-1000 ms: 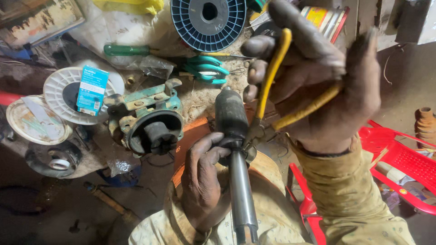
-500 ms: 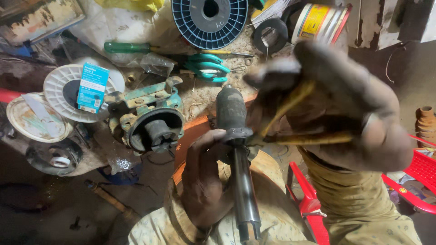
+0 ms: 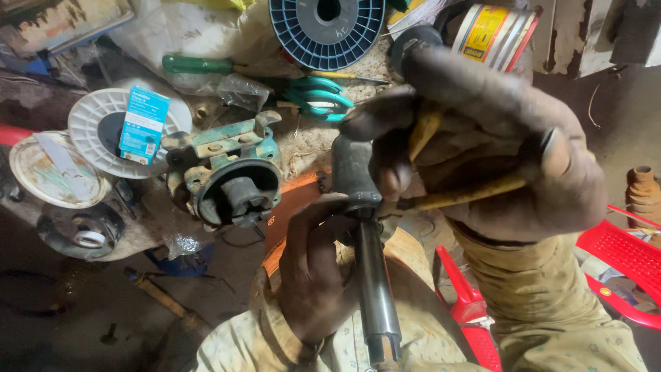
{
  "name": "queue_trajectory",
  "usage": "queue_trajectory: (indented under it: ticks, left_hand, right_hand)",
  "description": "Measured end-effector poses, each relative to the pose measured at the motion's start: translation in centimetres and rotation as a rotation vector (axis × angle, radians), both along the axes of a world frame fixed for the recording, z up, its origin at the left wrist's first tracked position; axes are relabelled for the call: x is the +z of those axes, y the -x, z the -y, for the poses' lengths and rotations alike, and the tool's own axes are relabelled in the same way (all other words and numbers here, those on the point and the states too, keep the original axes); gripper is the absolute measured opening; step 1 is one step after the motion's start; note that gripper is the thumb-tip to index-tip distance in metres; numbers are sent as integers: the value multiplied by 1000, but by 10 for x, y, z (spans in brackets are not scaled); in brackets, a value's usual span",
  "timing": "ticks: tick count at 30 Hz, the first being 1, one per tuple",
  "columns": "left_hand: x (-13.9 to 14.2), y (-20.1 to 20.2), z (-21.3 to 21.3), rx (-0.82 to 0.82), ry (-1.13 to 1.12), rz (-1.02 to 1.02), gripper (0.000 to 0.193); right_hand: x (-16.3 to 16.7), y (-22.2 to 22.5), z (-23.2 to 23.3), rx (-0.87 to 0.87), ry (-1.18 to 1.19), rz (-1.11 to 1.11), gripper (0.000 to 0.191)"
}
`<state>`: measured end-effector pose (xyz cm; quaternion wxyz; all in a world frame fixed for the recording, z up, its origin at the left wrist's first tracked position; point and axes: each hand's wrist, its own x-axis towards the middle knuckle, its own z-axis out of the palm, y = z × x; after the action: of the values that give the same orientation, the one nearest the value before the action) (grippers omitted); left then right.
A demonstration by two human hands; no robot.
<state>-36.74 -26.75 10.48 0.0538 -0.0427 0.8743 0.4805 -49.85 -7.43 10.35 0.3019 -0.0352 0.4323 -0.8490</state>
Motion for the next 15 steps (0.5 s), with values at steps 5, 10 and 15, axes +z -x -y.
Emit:
queue_trajectory:
  ticks: [5,10,15]
  left_hand:
    - [-1,1,1,-13,-10,-31,45]
    - [2,2,2,-13,-37,-33,47]
    - [4,3,7,-54,-24,-5,49]
  right_hand:
    - [6,3,12,-51,-2,81,93]
    - [3,-2,9,-87,-98,57,92]
    - [4,-6,8,-122,-114,66,92]
